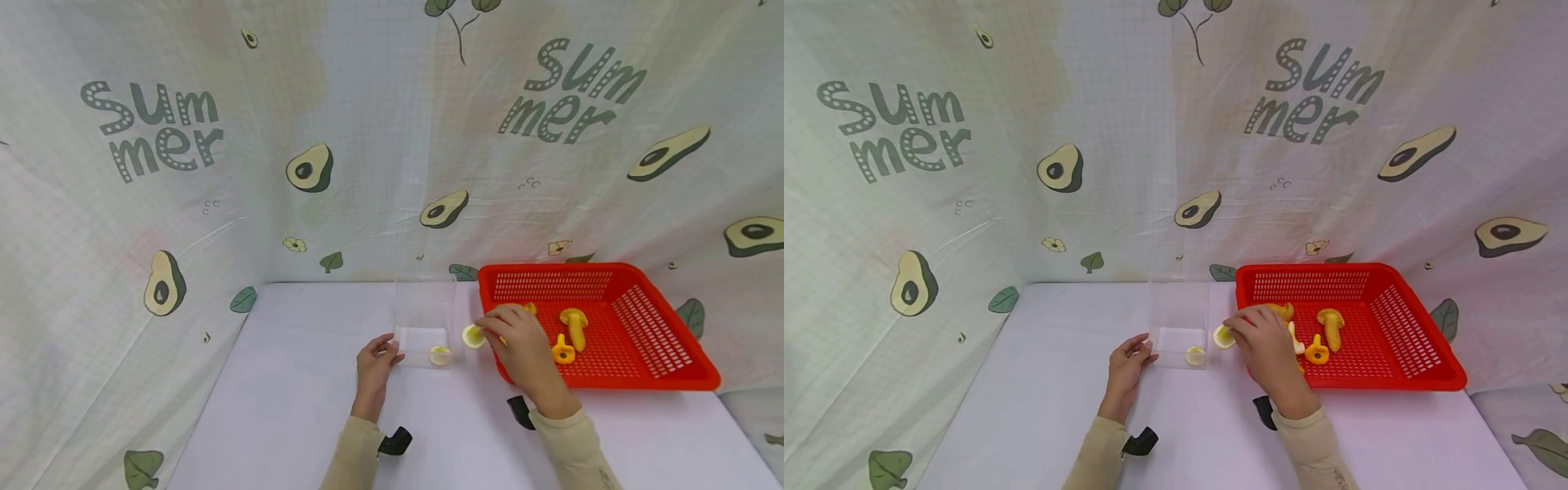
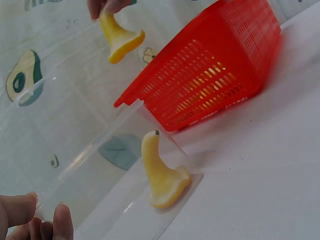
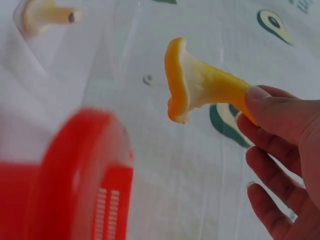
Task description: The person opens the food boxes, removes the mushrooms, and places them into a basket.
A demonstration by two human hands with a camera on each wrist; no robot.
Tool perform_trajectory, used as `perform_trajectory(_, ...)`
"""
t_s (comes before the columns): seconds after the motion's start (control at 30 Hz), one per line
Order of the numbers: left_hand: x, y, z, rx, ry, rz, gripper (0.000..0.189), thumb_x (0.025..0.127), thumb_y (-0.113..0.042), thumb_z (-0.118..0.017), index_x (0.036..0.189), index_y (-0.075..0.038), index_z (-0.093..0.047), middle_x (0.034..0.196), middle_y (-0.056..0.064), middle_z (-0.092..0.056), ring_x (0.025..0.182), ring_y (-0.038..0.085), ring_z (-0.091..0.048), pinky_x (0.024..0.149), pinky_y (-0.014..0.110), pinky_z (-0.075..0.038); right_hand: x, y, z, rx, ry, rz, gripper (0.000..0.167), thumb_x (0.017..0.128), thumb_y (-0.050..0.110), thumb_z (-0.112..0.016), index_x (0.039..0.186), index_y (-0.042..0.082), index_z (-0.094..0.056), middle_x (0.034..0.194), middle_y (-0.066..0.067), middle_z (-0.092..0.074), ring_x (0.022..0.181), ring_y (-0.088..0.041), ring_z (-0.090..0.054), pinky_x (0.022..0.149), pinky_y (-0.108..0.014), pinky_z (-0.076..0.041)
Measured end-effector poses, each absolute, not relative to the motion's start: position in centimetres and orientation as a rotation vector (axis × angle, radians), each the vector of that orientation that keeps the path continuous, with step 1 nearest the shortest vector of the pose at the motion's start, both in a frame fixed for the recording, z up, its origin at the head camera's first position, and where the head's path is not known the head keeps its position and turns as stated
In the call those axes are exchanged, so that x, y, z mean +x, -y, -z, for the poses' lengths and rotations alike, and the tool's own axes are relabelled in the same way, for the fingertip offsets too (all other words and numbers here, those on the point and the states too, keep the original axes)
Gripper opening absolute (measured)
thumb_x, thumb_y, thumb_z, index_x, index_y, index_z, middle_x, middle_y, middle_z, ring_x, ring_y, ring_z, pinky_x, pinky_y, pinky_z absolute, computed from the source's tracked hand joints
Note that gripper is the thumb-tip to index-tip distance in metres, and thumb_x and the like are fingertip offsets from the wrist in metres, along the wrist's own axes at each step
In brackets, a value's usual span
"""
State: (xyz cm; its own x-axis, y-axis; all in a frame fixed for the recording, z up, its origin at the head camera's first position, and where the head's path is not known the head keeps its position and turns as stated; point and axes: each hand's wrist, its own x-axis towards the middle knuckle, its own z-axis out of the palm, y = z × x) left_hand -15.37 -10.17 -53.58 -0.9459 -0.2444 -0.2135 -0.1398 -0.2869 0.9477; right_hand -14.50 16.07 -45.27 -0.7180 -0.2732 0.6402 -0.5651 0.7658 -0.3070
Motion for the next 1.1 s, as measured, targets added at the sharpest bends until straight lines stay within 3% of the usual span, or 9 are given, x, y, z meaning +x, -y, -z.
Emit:
perform_trajectory(0.33,-15.2,10.1,53.6,0.521,1.853,2.403,0.035,0.098,0.008,-0.068,0.13,0.019,-0.059,0.093,0.007,-0.056,0.074,0.01,-0.062,0.074,0.023,-0.064,-13.0,-21.1,45.4,0.527,2.346,-0.599,0.037,0.067,-0.011,-0.092,0.098,0.004,-0.081,0.098,-0.011,-0.073,0.096,-0.034,-0.062,0.081,-0.048,-0.053)
perform_trajectory(0.5,-15.2,10.2,53.5,0.513,1.871,2.394,0.035,0.099,0.007,-0.068,0.131,0.018,-0.06,0.095,0.006,-0.056,0.076,0.011,-0.061,0.075,0.024,-0.065,-12.6,-23.5,46.0,0.444,2.39,-0.574,0.035,0.071,-0.012,-0.089,0.101,0.004,-0.081,0.099,-0.013,-0.072,0.097,-0.036,-0.061,0.077,-0.053,-0.053)
perform_trajectory(0.73,-15.5,10.2,53.5,0.508,1.853,2.408,0.034,0.099,0.01,-0.066,0.131,0.018,-0.059,0.094,0.005,-0.056,0.075,0.011,-0.059,0.075,0.024,-0.065,-12.4,-25.3,46.6,0.355,2.459,-0.582,0.032,0.077,-0.017,-0.083,0.103,0.001,-0.08,0.103,-0.018,-0.072,0.101,-0.042,-0.06,0.082,-0.062,-0.053)
perform_trajectory(1.1,-15.4,10.3,53.6,0.521,1.888,2.388,0.034,0.099,0.007,-0.067,0.131,0.016,-0.06,0.097,0.007,-0.056,0.081,0.014,-0.06,0.077,0.026,-0.066,-12.4,-26.0,47.7,0.267,2.568,-0.593,0.026,0.082,-0.015,-0.079,0.104,0.0,-0.079,0.105,-0.02,-0.072,0.101,-0.044,-0.059,0.085,-0.066,-0.053)
